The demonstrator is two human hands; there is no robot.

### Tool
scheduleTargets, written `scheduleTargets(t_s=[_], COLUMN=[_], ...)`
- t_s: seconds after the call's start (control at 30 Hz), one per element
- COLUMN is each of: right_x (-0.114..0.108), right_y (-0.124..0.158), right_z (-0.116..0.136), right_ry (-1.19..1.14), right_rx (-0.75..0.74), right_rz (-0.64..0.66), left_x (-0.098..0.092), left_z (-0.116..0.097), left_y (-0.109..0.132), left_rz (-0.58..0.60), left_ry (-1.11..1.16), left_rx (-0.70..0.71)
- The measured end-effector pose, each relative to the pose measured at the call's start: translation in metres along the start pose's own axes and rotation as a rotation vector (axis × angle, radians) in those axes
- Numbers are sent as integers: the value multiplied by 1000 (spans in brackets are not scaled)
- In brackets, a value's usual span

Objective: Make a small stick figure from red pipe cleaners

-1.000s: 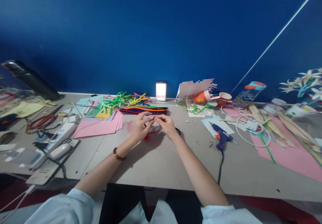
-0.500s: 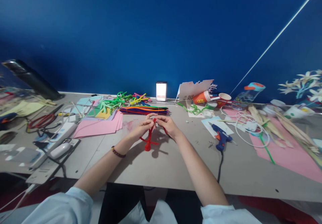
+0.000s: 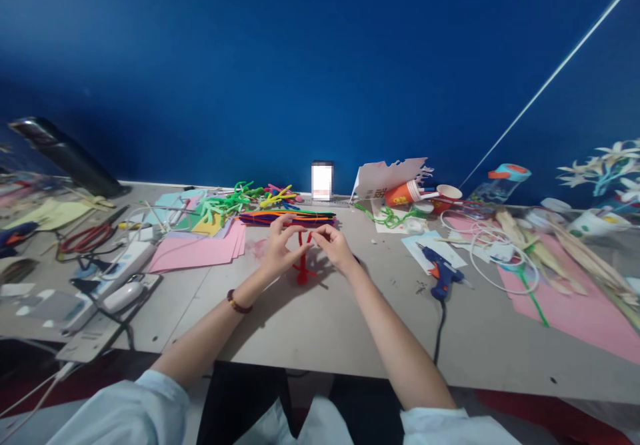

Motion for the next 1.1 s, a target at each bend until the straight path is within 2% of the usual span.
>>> scheduleTargets(t_s=[0.1,0.17,0.33,0.47,0.6,0.77,0.83,0.93,1.03,1.1], right_x=[2,3,0,-3,-2,-4,-6,-5,0,2], right_y=[0,0,3,6,8,6,4,3,6,7], right_z=[-1,0,12,21,26,25,21,12,4,1], right_ry=[17,50,187,275,355,369,265,44,-98,-144], right_rx=[-26,-55,-180,-262,-318,-334,-285,-84,97,146], right_rz=[-36,-38,-59,-67,-79,-86,-22,179,387,444], left_x=[0,3,8,6,12,29,32,33,36,39], left_z=[-6,-8,-7,-6,-2,10,10,5,-1,-4], left_y=[2,4,4,2,4,13,15,18,22,25], left_rz=[-6,5,38,-9,12,130,187,255,318,346], left_ry=[-149,-173,66,210,321,747,891,1051,1215,1295], left_rx=[136,170,79,1,-134,-511,-638,-769,-823,-832])
Point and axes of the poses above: each hand's wrist, its own y-axis away from the middle knuckle, its own x-axis out of the palm, z = x × y, the point moved 5 cm from there along -y, towards the middle knuckle, and after that the axes turned 10 degrees about x, right-handed, at the moved point
